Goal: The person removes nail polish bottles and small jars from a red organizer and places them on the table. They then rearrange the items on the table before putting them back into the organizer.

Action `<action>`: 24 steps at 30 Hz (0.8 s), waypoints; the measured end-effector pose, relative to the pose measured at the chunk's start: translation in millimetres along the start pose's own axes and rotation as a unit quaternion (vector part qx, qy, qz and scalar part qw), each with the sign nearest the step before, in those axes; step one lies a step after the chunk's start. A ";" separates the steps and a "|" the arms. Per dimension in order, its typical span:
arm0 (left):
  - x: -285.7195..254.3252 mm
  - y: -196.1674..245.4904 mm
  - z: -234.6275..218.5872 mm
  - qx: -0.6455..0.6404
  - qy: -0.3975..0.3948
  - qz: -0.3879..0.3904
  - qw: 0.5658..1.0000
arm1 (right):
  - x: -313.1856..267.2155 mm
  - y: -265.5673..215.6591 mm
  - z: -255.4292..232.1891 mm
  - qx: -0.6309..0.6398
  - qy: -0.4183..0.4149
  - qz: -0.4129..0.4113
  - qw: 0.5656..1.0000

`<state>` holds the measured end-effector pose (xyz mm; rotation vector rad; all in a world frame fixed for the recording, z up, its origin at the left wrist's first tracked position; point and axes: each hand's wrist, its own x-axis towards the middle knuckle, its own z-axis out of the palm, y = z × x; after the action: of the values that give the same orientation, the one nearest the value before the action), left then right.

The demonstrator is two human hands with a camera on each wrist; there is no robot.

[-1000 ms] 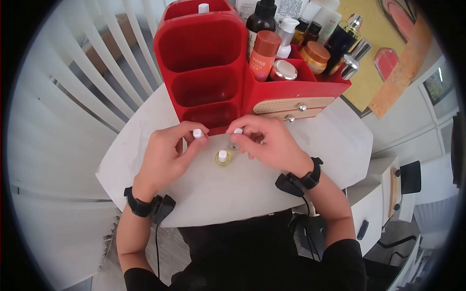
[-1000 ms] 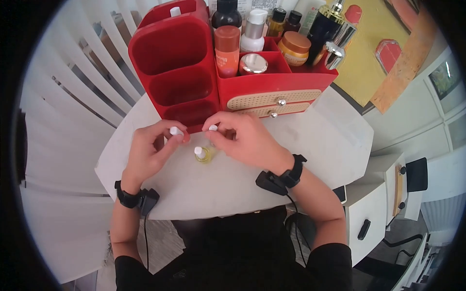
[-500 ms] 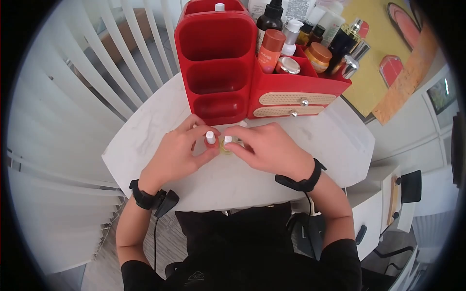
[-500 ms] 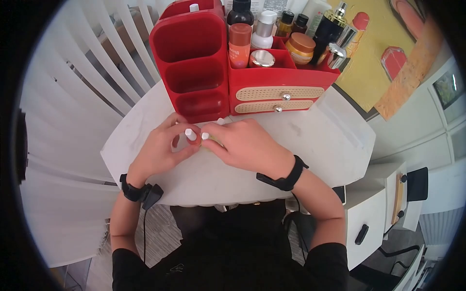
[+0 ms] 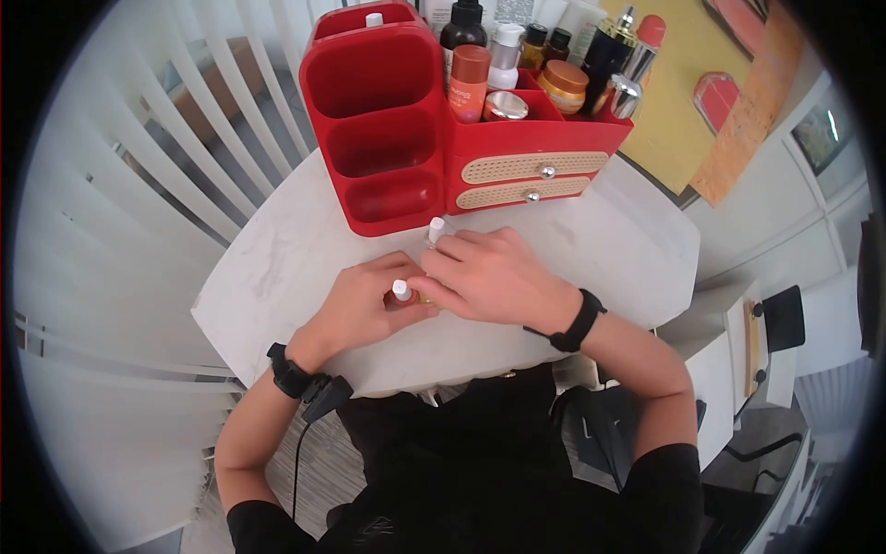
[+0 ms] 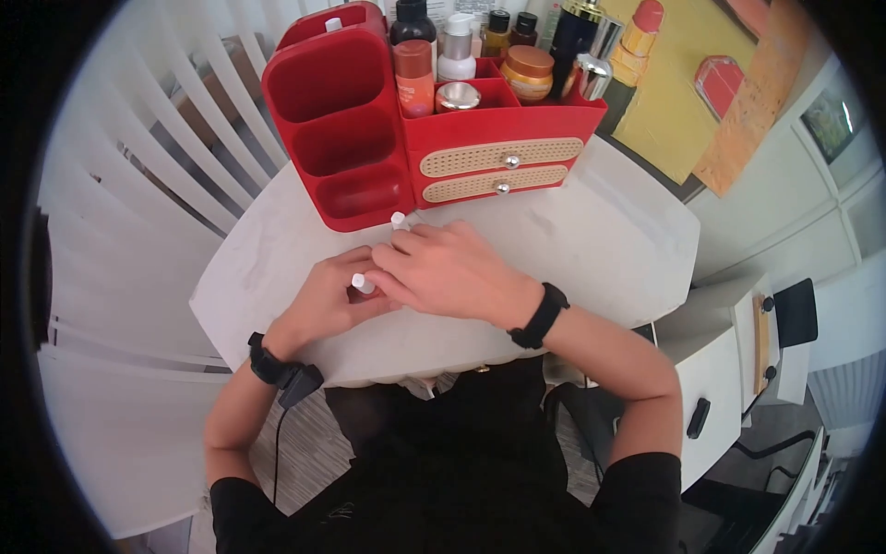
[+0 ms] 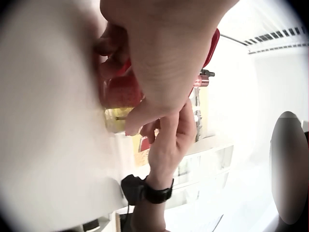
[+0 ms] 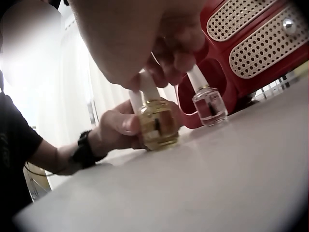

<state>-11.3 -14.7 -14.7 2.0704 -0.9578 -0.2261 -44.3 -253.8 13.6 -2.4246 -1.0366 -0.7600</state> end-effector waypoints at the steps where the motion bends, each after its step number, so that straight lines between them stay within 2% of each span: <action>1: -1.0 -2.7 0.9 0.000 0.012 0.024 1.000 | 2.0 2.8 1.5 -0.030 0.013 -0.037 0.999; 5: -7.1 -2.5 1.3 -0.001 -0.003 0.021 1.000 | 5.0 4.6 8.3 -0.071 -0.002 -0.064 0.995; 8: -5.8 -2.4 2.1 -0.011 0.009 0.019 1.000 | 6.8 -3.7 19.2 -0.112 0.018 -0.047 0.992; 10: -4.2 -4.4 0.4 0.016 0.018 0.062 0.998 | 7.6 -5.9 23.1 -0.100 0.034 0.023 0.994; 11: -5.0 -2.3 -1.3 0.017 0.023 0.055 0.998 | 10.6 -8.5 17.6 -0.094 0.032 0.018 0.995; 13: -3.6 3.9 -6.1 0.040 0.003 -0.013 0.999 | 15.1 -10.8 -6.5 -0.078 -0.068 0.131 0.986; 14: -3.8 3.2 -9.8 0.040 0.007 -0.016 0.999 | 16.0 -7.6 -12.4 -0.076 -0.070 0.128 0.986; 16: -5.0 1.6 -13.3 0.067 0.067 -0.011 0.995 | 16.6 1.6 -21.9 0.021 -0.057 0.295 0.953; 17: -5.6 0.2 -15.1 0.066 0.071 -0.015 0.995 | 14.4 6.2 -22.5 0.023 -0.060 0.292 0.954; 19: -4.7 -1.9 -21.5 0.076 0.099 -0.067 0.990 | 11.7 17.2 -17.5 0.132 -0.096 0.302 0.939; 20: -4.1 -2.6 -22.6 0.078 0.101 -0.069 0.989 | 12.3 20.3 -12.6 0.135 -0.096 0.300 0.940; 22: -0.1 -3.6 -18.8 0.091 0.134 -0.068 0.984 | 11.2 26.5 -3.2 0.196 -0.160 0.278 0.926; 24: 3.1 -3.9 -13.2 0.092 0.158 -0.065 0.981 | 10.0 32.5 10.5 0.198 -0.156 0.270 0.929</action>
<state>-0.8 -7.4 -8.6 2.2550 -0.6704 0.1278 -10.8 -263.8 7.0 -2.3289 -0.5008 0.0250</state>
